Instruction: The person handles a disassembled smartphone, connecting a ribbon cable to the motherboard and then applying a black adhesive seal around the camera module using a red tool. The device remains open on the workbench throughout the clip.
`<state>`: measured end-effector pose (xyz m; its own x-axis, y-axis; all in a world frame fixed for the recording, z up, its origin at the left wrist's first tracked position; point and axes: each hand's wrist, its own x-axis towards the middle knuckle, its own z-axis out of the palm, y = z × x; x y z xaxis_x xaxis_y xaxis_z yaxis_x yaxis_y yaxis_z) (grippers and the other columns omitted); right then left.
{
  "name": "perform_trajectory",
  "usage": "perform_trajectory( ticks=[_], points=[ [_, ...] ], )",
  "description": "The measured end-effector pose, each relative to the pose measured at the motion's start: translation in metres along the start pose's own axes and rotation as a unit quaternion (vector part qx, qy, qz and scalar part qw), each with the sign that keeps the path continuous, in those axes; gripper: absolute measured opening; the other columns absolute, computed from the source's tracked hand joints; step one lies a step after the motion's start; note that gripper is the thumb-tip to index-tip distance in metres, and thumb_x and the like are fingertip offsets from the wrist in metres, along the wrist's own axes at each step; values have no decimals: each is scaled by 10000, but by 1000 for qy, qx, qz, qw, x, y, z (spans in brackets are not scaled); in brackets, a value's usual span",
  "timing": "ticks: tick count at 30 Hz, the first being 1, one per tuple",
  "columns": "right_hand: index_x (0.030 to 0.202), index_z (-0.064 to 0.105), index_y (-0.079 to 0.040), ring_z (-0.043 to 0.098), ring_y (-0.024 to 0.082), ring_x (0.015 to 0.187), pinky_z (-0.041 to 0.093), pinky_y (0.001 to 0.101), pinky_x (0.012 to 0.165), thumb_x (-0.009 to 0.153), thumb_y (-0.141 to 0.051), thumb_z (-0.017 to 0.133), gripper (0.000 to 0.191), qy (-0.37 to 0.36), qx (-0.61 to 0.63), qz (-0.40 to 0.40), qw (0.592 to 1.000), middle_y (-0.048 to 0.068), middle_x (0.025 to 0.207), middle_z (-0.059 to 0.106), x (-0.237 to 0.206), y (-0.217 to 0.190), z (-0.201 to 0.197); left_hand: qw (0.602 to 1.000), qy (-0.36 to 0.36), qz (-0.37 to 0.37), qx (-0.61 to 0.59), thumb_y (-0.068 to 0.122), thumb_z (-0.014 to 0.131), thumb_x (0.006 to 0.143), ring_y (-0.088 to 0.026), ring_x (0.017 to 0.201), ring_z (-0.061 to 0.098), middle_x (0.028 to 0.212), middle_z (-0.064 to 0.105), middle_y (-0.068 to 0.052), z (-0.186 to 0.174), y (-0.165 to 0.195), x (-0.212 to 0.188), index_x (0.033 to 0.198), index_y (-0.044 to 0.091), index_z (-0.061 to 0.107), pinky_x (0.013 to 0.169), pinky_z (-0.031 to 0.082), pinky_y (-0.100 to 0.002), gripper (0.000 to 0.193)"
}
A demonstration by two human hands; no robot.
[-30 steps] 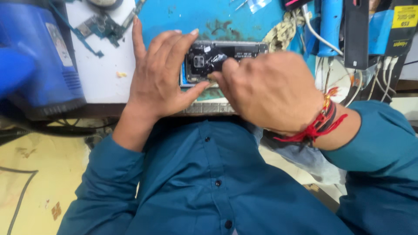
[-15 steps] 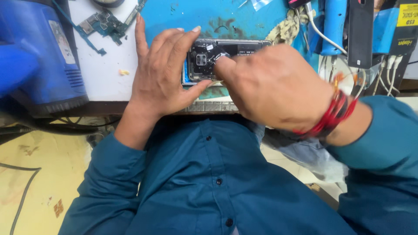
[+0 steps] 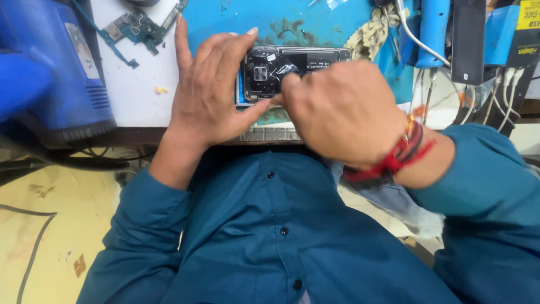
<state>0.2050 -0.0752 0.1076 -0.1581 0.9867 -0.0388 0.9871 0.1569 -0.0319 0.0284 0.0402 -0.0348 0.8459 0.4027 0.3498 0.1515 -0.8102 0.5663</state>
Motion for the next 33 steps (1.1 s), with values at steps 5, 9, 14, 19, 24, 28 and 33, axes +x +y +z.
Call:
perform_trajectory(
  ticks=[5, 9, 14, 19, 24, 28, 33],
  points=[
    [898, 668, -3, 671, 211, 667, 498, 334, 590, 1008, -146, 847, 255, 151, 229, 72, 959, 88, 759, 667, -16, 28, 3, 1000, 14, 10, 10, 600, 896, 911, -302, 1368, 544, 1339, 634, -124, 4, -2, 1, 1551, 43, 451, 1273, -15, -639, 958],
    [1009, 670, 13, 707, 122, 831, 556, 245, 745, 1092, 12, 786, 143, 259, 522, 122, 803, 72, 925, 724, -25, 43, 39, 1000, 4, -1, 21, 724, 811, 900, -322, 1377, 535, 1357, 619, -136, 5, -5, 6, 1561, 29, 401, 1268, -18, -648, 1043],
    [1076, 675, 19, 707, 131, 898, 560, 258, 821, 1116, 7, 738, 75, 394, 594, 88, 695, 80, 981, 733, 12, 47, 100, 986, 12, -42, 162, 910, 573, 860, -362, 1469, 429, 1532, 554, -208, -2, -15, 12, 1586, -17, 288, 1200, -67, -615, 1211],
    [1154, 673, 24, 765, 171, 1012, 625, 294, 920, 1131, -63, 630, 100, 362, 623, 68, 690, 89, 1074, 760, 41, 33, 125, 987, 12, -50, 150, 860, 486, 969, -368, 1487, 402, 1545, 557, -218, 0, -12, 11, 1574, -99, 238, 1176, -119, -667, 1160],
    [1145, 690, 35, 779, 169, 962, 625, 276, 885, 1134, -52, 634, 104, 344, 568, 88, 742, 103, 1049, 779, 52, 25, 124, 986, -16, -91, 138, 888, 488, 949, -372, 1482, 430, 1351, 634, -187, 3, -10, 11, 1601, -96, 264, 1146, -130, -697, 1201],
    [1178, 667, 25, 765, 185, 1004, 621, 300, 939, 1157, -26, 607, 82, 357, 616, 70, 698, 121, 1072, 762, 44, 29, 117, 986, 21, -52, 157, 815, 498, 992, -361, 1484, 437, 1445, 619, -189, 4, -11, 9, 1580, -104, 253, 1181, -138, -657, 1118],
    [1179, 600, 4, 753, 191, 992, 634, 318, 923, 1136, -1, 608, 44, 381, 637, 56, 668, 113, 1097, 730, 32, 33, 115, 992, 31, -46, 110, 717, 572, 1063, -359, 1484, 435, 1505, 604, -190, 2, -11, 8, 1560, -104, 251, 1193, -126, -671, 1012]
  ],
)
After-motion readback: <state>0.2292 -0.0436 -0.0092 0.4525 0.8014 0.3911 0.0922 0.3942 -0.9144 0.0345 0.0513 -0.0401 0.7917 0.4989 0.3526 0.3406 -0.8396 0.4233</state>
